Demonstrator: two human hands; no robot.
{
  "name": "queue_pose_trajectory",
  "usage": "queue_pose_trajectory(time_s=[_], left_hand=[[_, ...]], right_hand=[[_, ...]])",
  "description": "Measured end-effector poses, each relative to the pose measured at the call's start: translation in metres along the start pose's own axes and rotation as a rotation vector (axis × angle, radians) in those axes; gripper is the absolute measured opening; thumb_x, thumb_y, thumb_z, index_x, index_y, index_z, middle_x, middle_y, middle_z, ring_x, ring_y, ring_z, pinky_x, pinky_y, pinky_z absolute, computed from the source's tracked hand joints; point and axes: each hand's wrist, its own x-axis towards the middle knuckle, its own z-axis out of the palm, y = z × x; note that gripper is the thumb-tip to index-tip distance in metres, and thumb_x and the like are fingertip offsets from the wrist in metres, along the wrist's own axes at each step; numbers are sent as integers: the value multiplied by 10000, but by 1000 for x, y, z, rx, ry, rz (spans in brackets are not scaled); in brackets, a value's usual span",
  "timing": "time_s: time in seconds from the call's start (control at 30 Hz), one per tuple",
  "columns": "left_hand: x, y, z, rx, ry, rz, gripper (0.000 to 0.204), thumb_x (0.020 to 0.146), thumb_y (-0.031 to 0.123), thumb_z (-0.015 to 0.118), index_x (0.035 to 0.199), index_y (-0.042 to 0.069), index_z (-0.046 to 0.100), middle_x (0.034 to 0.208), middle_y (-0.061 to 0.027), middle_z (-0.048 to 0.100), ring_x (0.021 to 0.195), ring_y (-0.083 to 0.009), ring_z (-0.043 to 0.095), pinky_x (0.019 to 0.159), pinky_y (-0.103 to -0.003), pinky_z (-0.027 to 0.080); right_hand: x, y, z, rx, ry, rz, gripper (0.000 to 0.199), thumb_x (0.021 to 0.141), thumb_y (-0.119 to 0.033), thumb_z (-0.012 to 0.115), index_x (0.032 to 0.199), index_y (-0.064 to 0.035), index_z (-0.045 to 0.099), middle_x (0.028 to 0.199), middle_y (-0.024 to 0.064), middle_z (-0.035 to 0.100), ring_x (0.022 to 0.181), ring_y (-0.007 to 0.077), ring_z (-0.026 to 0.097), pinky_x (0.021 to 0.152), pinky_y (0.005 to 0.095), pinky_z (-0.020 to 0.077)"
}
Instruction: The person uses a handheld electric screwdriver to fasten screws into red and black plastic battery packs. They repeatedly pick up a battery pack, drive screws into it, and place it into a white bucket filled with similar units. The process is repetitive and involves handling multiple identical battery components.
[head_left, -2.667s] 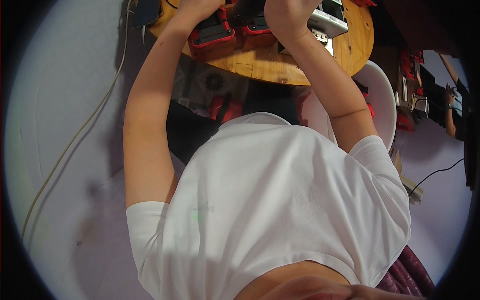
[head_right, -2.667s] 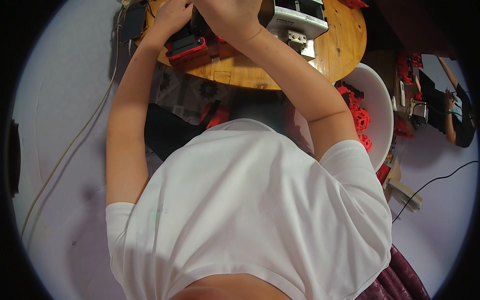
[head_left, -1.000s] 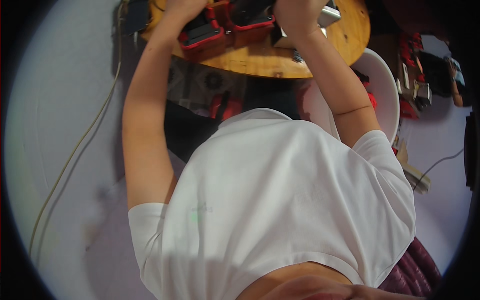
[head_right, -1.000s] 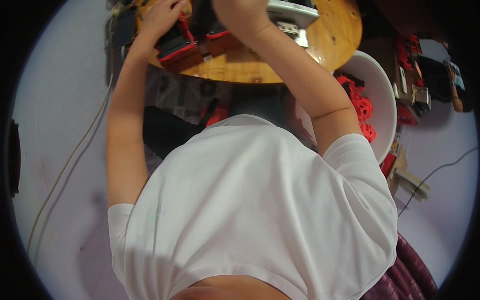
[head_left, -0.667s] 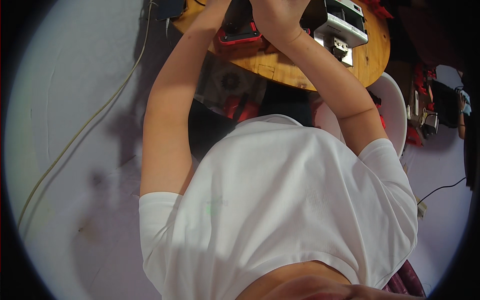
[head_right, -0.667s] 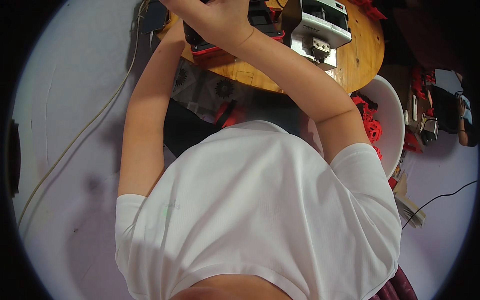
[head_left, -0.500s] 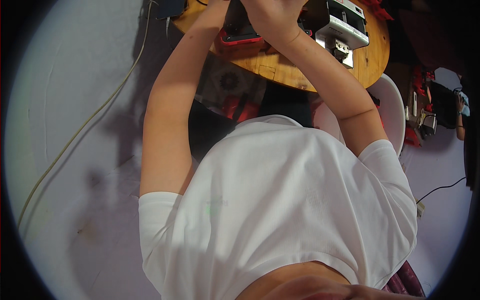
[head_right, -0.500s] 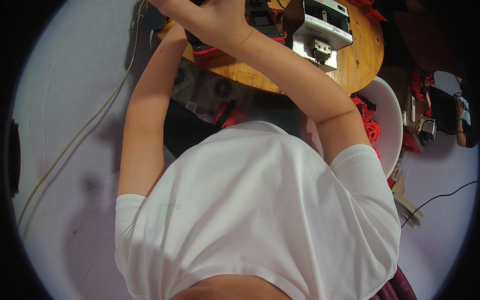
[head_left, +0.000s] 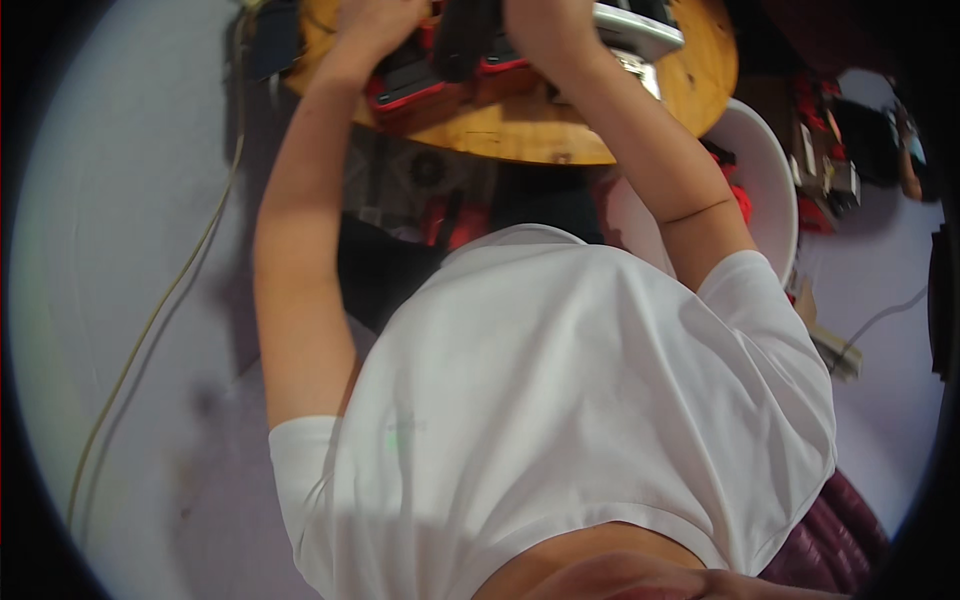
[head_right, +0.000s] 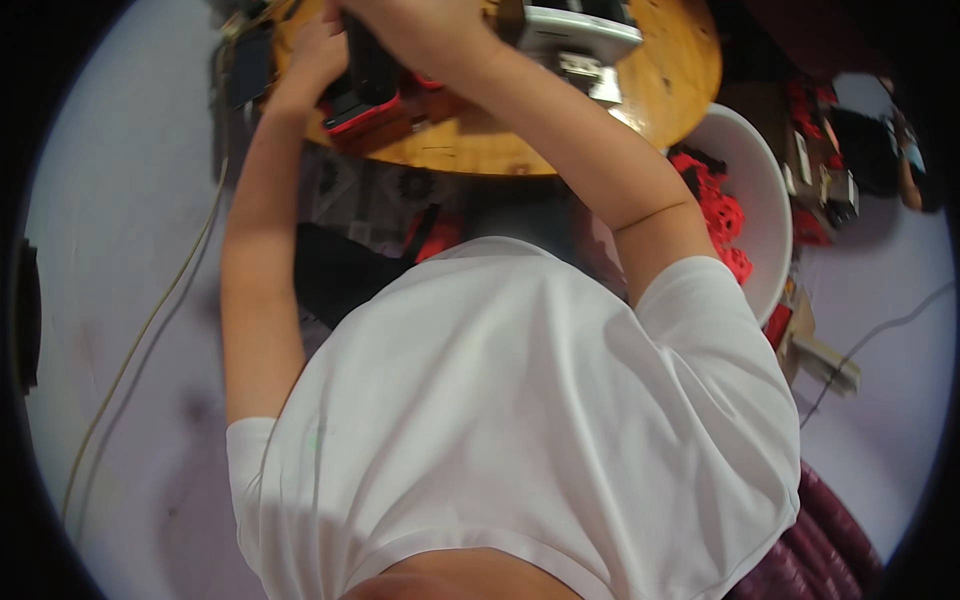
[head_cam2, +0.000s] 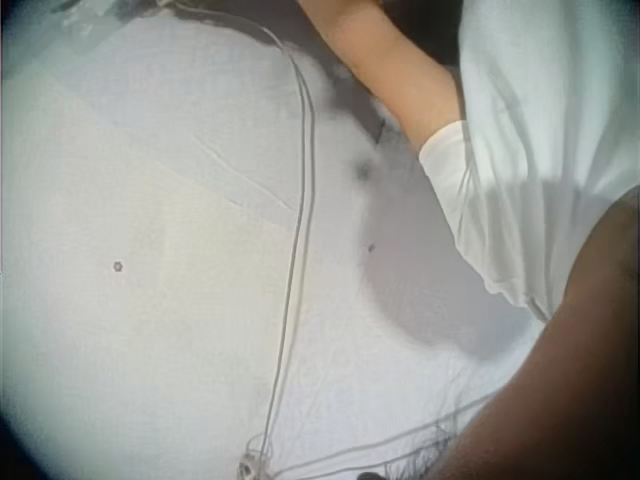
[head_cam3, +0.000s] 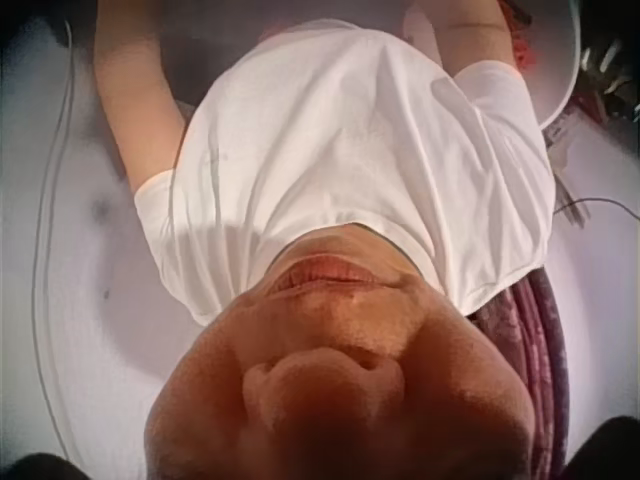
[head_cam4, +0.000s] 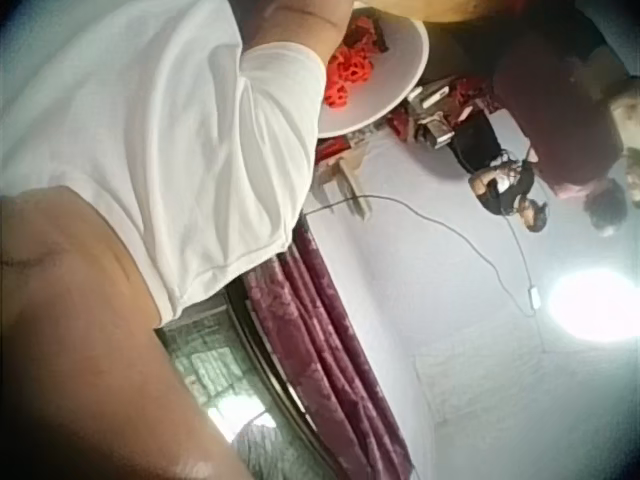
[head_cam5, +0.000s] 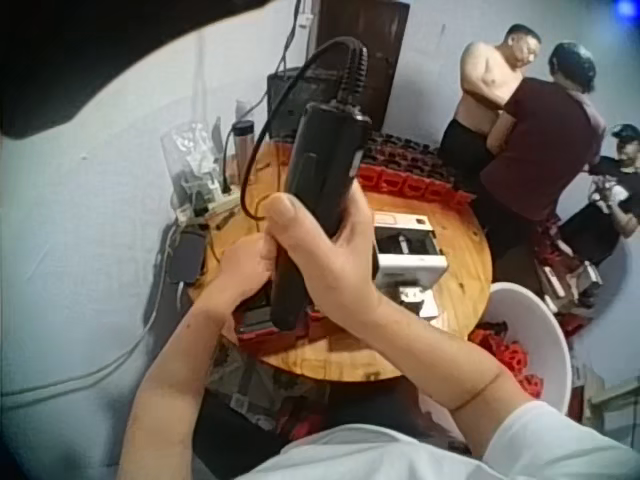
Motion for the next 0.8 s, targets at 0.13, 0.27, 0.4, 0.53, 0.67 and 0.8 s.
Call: queue_pose_trajectory(time_s=[0.13,0.27,0.4,0.53,0.67,0.8], left_hand=[[2,6,-12,-101,-147,-124,356,954,228,469,1225,97,659,897,-138,694,834,-327,640,835,-402,489],[3,28,-20,-154,-137,-121,345,963,235,462,1187,80,673,908,-146,691,856,-322,641,846,-401,485],[0,26,-11,-41,-43,-56,349,958,243,465,1168,61,676,941,-146,691,899,-323,638,845,-404,486],[3,18,-15,-39,-114,-79,351,952,238,466,1169,57,674,961,-143,692,921,-328,637,847,-408,487],[4,11,-12,-26,-112,-46,355,946,244,453,1139,59,688,941,-131,698,906,-322,642,849,-407,489],[1,6,-11,-22,-99,-60,340,924,270,534,1202,114,652,1014,-153,676,965,-341,624,850,-431,482]], right_hand=[[-8,-44,-72,-459,45,-99,278,869,-148,721,1020,-40,514,723,-12,548,577,54,522,512,230,429],[-36,-61,-110,-749,309,-201,262,857,-107,721,1014,-38,523,728,-7,568,591,56,534,524,228,430],[-55,-61,-129,-840,409,-243,248,859,-105,716,979,-40,509,717,22,580,574,89,564,521,240,458],[-58,-56,-127,-800,417,-273,254,864,-105,707,975,-32,491,709,30,574,557,101,565,513,243,464],[-57,-53,-124,-728,421,-290,263,864,-119,708,977,-32,487,707,22,564,559,95,557,506,243,458],[-52,-57,-119,-721,377,-44,264,866,-135,709,980,-42,490,706,14,556,567,86,553,505,242,448]])
